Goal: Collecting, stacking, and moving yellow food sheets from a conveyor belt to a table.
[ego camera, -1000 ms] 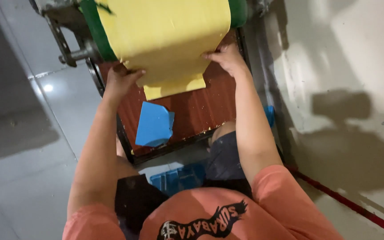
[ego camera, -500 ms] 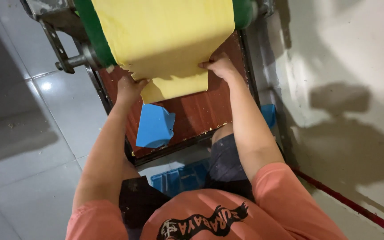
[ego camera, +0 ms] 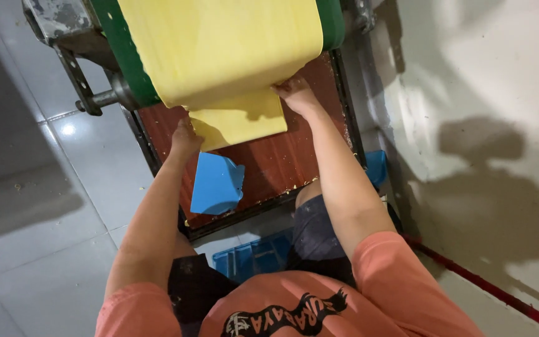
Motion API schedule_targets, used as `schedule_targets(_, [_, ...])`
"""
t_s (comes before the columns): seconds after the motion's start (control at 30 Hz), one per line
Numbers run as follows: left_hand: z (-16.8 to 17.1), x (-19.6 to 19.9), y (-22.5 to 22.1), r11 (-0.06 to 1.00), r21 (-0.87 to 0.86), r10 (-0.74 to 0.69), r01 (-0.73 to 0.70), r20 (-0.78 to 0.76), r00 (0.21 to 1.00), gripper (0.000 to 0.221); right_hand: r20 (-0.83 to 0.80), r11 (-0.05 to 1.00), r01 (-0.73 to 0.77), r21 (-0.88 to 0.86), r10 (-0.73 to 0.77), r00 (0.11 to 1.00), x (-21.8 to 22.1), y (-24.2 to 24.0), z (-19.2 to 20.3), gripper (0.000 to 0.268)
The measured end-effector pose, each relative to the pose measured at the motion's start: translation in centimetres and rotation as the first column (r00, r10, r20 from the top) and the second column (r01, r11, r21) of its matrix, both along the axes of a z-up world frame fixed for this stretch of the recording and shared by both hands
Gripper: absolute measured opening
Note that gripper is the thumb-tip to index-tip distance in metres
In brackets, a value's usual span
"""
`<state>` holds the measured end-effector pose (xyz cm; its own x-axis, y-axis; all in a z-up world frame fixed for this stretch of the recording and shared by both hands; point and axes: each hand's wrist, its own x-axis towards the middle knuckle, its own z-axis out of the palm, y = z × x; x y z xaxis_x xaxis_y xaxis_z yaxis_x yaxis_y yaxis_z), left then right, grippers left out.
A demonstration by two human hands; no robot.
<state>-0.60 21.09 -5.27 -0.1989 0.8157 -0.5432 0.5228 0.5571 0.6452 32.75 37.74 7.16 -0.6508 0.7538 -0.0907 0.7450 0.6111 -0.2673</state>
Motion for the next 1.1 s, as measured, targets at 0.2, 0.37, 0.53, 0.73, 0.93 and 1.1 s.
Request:
schedule_targets(0.2, [4.8, 1.0, 0.4, 0.978, -0.089, -0.197, 0.188, -0.116, 0.973, 0.094, -0.335, 0.827, 0.387, -0.409, -0.53, 0.779, 0.4, 0.8, -1.3, 0.036])
schedule_targets(0.37, [8.4, 0.2, 1.8, 0.965, -0.14, -0.243, 0.223, -0.146, 0.959, 0.09, -0.356, 0.805, 0.378, -0.456, -0.555, 0.752, 0.2, 1.0, 0.4, 0.035])
schedule_targets(0.53, [18.7, -0.5, 3.1, 0.992, 0.102, -0.066, 0.072, -0.061, 0.996, 0.073, -0.403, 0.826, 0.372, -0.423, -0.539, 0.74, -1.8, -0.2, 9.9, 0.036])
schedule_targets(0.73, [26.5, 0.4, 3.1, 0.986, 0.035, 0.152, -0.161, 0.183, 0.971, 0.044, -0.665, 0.758, 0.061, -0.65, -0.606, 0.437, -0.8, -0.6, 14.8, 0.034])
schedule_targets(0.93, [29.1, 0.5, 2.2, 0.865, 0.486, -0.132, -0.122, 0.456, 0.88, 0.049, -0.687, 0.746, -0.133, -0.652, -0.508, 0.519, 0.3, -1.2, 16.9, 0.033])
schedule_targets(1.1, [30.0, 1.1, 2.5, 0.925, 0.311, -0.015, -0.22, 0.608, 0.794, 0.037, -0.672, 0.699, -0.091, -0.71, -0.633, 0.385, 0.2, -1.8, 17.7, 0.02])
